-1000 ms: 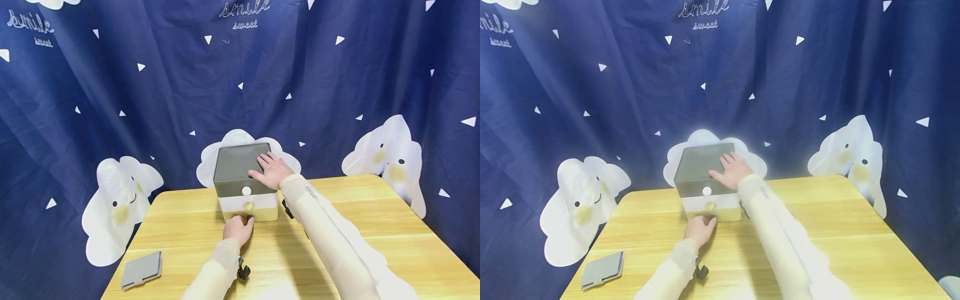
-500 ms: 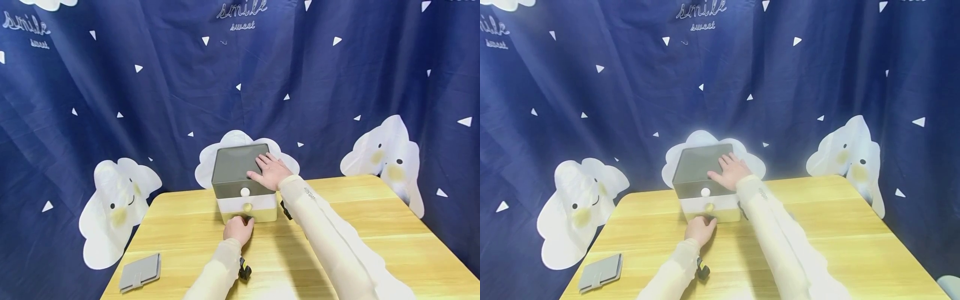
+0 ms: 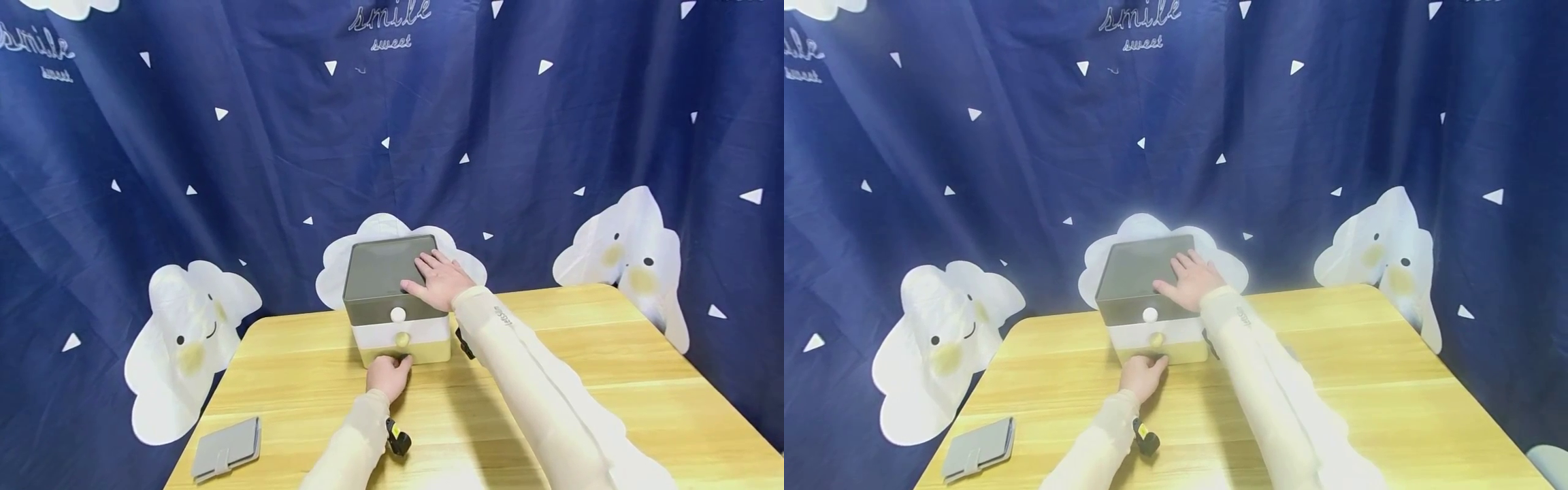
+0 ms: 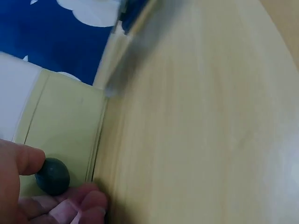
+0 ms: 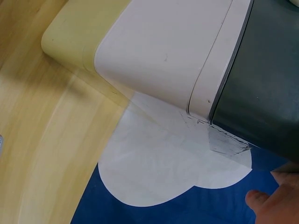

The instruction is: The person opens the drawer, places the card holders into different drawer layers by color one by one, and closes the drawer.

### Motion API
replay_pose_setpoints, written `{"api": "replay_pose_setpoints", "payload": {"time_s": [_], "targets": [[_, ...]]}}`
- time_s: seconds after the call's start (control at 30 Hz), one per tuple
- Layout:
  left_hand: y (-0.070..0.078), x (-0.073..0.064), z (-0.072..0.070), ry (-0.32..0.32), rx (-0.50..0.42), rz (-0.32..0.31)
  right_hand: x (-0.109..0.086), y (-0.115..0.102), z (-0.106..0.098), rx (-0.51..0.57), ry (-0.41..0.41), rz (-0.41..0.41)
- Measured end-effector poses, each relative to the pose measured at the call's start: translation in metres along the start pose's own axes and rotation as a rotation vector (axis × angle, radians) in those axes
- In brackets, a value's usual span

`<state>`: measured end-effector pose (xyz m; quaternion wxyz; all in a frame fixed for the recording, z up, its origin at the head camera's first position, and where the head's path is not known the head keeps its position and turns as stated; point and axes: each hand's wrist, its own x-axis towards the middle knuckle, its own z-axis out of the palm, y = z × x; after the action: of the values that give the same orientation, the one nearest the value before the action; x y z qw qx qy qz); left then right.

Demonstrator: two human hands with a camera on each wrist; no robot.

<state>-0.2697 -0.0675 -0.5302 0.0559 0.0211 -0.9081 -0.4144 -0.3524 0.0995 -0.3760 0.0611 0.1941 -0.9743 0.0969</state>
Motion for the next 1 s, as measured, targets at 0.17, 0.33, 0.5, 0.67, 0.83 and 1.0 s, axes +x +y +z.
{"api": "replay_pose_setpoints", "payload": {"time_s": [0.17, 0.33, 0.5, 0.67, 0.83, 1.0], "targets": [[-0.0054, 0.0040, 0.0048, -0.188, -0.584, -0.248, 0.0010, 0.0014, 0.0028, 0.003, 0.008, 0.003], [-0.0101, 0.0074, 0.0042, -0.297, -0.878, -0.401, 0.0022, 0.0020, 0.0036, -0.001, 0.022, -0.001], [-0.0101, 0.0057, 0.0020, -0.330, -0.933, -0.405, 0.0025, 0.0016, 0.0031, -0.003, 0.021, -0.007], [-0.0098, 0.0034, 0.0008, -0.335, -0.922, -0.399, 0.0024, 0.0012, 0.0028, -0.007, 0.017, 0.001], [-0.0100, 0.0012, -0.0003, -0.343, -0.909, -0.395, 0.0031, 0.0014, 0.0037, -0.008, 0.019, 0.002], [-0.0102, -0.0003, -0.0011, -0.351, -0.921, -0.401, 0.0036, 0.0012, 0.0040, -0.008, 0.025, 0.003]]}}
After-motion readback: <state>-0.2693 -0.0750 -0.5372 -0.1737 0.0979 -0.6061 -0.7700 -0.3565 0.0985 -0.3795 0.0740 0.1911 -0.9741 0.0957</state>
